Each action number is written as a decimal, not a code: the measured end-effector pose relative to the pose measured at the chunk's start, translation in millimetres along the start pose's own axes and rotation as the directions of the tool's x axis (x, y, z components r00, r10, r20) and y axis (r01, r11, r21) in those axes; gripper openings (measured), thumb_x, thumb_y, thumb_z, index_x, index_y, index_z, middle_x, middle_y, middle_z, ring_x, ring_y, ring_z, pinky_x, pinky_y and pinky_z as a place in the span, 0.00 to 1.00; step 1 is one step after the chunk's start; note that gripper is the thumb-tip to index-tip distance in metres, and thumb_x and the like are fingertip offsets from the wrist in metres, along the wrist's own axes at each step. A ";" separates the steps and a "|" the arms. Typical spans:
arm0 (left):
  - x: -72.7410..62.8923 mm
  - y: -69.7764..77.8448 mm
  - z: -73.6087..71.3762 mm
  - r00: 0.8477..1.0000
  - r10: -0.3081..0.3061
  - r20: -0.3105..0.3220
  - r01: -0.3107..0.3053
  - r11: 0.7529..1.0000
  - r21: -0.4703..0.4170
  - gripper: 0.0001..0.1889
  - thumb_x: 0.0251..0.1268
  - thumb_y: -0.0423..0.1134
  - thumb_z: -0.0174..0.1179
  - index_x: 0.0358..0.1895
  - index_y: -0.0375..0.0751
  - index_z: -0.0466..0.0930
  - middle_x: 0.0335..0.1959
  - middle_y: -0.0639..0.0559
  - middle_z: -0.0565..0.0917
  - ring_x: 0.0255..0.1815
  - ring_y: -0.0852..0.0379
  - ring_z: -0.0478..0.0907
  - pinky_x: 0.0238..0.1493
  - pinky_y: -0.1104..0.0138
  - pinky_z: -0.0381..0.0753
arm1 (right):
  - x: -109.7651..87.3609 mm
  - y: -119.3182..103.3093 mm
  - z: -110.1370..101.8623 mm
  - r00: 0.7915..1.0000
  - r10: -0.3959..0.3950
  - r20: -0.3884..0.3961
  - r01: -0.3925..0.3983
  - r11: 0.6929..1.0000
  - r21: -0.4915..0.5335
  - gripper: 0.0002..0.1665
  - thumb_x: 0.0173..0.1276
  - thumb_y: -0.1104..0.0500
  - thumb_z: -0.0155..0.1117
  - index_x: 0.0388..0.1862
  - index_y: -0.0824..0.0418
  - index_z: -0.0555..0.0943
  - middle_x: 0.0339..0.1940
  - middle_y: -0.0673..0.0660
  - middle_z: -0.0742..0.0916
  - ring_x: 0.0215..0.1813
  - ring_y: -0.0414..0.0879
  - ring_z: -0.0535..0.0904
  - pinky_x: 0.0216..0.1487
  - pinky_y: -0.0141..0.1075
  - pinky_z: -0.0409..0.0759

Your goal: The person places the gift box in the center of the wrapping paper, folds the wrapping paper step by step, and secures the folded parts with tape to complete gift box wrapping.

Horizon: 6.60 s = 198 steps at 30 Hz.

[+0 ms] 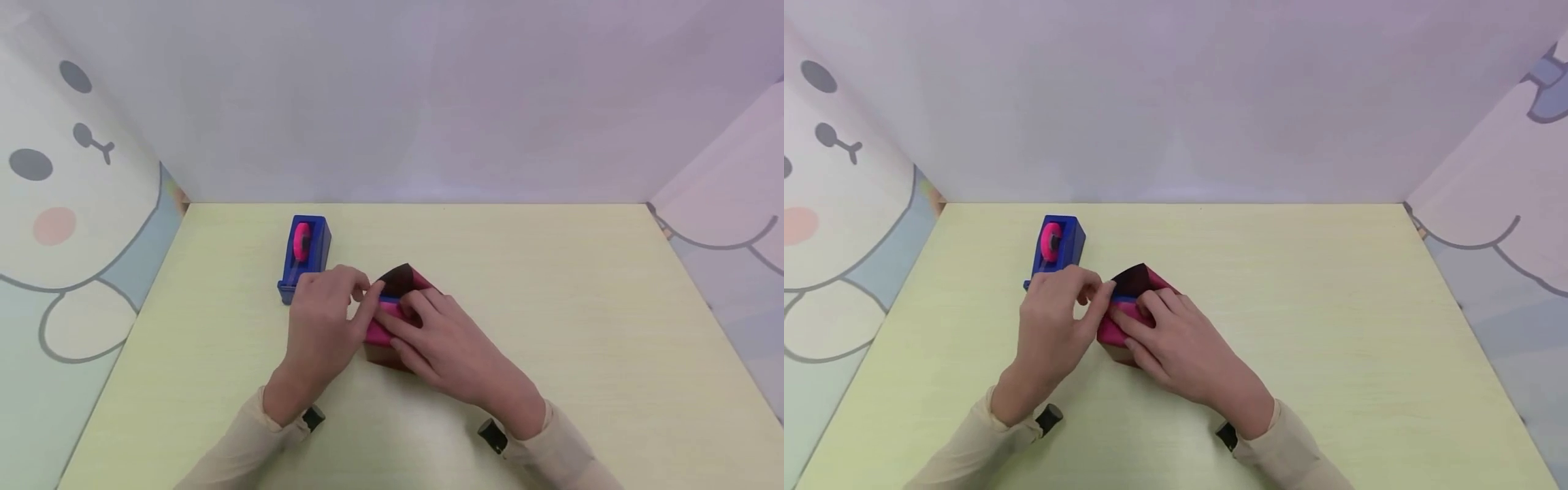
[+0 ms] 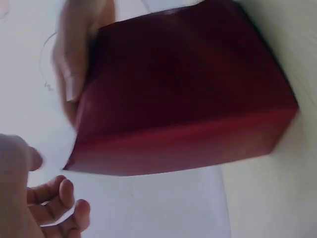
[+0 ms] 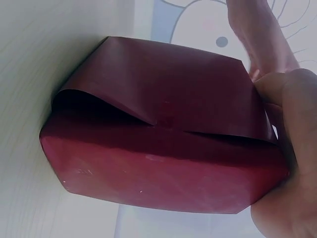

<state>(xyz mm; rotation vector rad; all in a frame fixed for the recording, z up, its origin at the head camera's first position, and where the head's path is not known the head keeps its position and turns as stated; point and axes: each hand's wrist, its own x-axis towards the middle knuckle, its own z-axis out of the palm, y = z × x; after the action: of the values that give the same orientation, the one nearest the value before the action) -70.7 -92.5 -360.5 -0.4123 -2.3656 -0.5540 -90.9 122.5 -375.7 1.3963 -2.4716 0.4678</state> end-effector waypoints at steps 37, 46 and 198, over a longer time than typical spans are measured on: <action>-22.5 9.5 -9.7 0.983 0.077 0.169 -0.115 0.966 0.232 0.08 0.64 0.42 0.67 0.32 0.41 0.87 0.25 0.50 0.84 0.26 0.52 0.78 0.44 0.52 0.74 | -0.4 0.1 0.6 1.000 0.010 0.007 -0.010 1.000 0.014 0.23 0.82 0.48 0.53 0.71 0.46 0.79 0.50 0.53 0.79 0.48 0.47 0.72 0.51 0.41 0.75; -4.4 9.5 -0.6 0.983 0.176 0.049 -0.182 0.930 0.319 0.08 0.66 0.41 0.66 0.37 0.39 0.87 0.31 0.47 0.84 0.30 0.49 0.80 0.47 0.52 0.75 | 0.2 -0.5 1.2 1.000 0.003 0.018 -0.003 1.000 0.005 0.19 0.81 0.49 0.54 0.64 0.47 0.83 0.48 0.53 0.78 0.53 0.50 0.71 0.52 0.42 0.74; -64.0 15.2 4.7 0.944 0.212 0.254 -0.201 0.977 -0.070 0.31 0.59 0.36 0.69 0.68 0.33 0.79 0.71 0.40 0.79 0.75 0.44 0.73 0.71 0.52 0.77 | -27.9 7.8 -4.0 0.979 -0.161 -0.125 0.165 0.986 0.029 0.29 0.86 0.49 0.47 0.73 0.66 0.76 0.73 0.60 0.81 0.75 0.56 0.76 0.80 0.45 0.69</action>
<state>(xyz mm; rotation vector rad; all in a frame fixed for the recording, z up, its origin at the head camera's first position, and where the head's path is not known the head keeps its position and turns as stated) -20.0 -86.4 -402.3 -0.7858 -2.5203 -0.4763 -83.2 149.6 -383.8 1.5223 -2.2411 0.5508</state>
